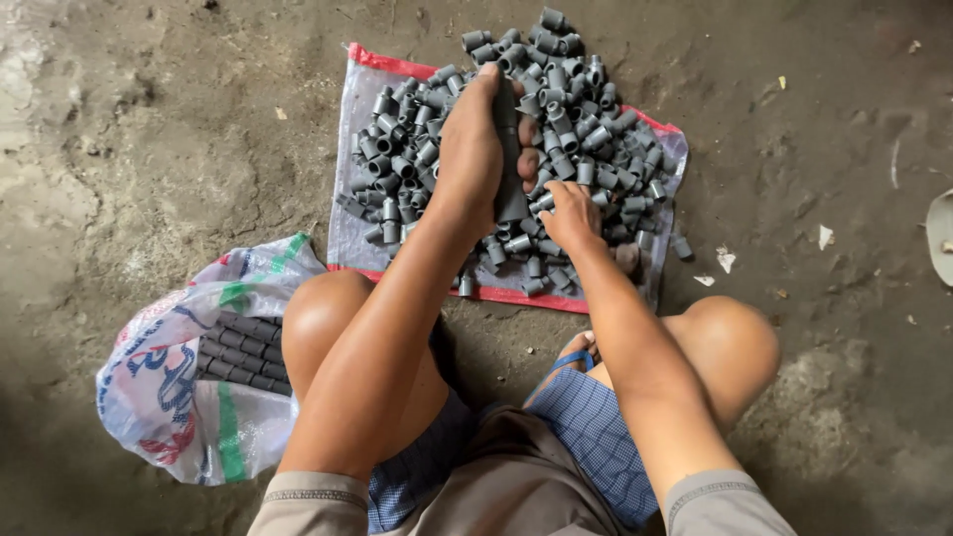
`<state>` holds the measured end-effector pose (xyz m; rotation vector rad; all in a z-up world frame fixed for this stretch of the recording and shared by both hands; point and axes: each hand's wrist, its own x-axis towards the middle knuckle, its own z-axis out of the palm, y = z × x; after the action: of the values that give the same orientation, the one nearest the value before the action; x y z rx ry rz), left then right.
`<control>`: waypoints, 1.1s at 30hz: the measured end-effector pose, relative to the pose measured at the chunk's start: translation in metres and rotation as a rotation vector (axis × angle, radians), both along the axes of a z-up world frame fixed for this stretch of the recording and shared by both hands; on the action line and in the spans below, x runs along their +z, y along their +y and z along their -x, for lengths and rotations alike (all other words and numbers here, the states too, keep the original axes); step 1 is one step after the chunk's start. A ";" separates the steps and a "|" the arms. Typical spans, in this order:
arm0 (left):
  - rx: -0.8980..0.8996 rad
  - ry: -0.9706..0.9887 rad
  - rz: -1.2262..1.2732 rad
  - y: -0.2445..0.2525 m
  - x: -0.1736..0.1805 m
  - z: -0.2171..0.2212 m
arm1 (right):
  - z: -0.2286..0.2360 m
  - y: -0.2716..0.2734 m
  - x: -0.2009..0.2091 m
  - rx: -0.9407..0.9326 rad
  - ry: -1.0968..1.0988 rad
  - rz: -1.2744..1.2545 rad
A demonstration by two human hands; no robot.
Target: Cleaning and sorting PVC pipe fittings by wiping them with a cloth and placing them into a plastic bag.
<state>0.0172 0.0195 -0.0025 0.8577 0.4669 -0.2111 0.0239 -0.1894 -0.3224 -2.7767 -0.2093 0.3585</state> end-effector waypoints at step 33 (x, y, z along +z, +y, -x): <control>-0.139 -0.269 -0.612 -0.020 -0.022 0.005 | 0.048 0.028 0.295 0.116 -0.347 -0.817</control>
<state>0.0127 -0.0003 -0.0248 1.4981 0.2152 -0.0745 -0.0242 -0.1613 -0.0277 -1.9950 -0.4768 -0.1679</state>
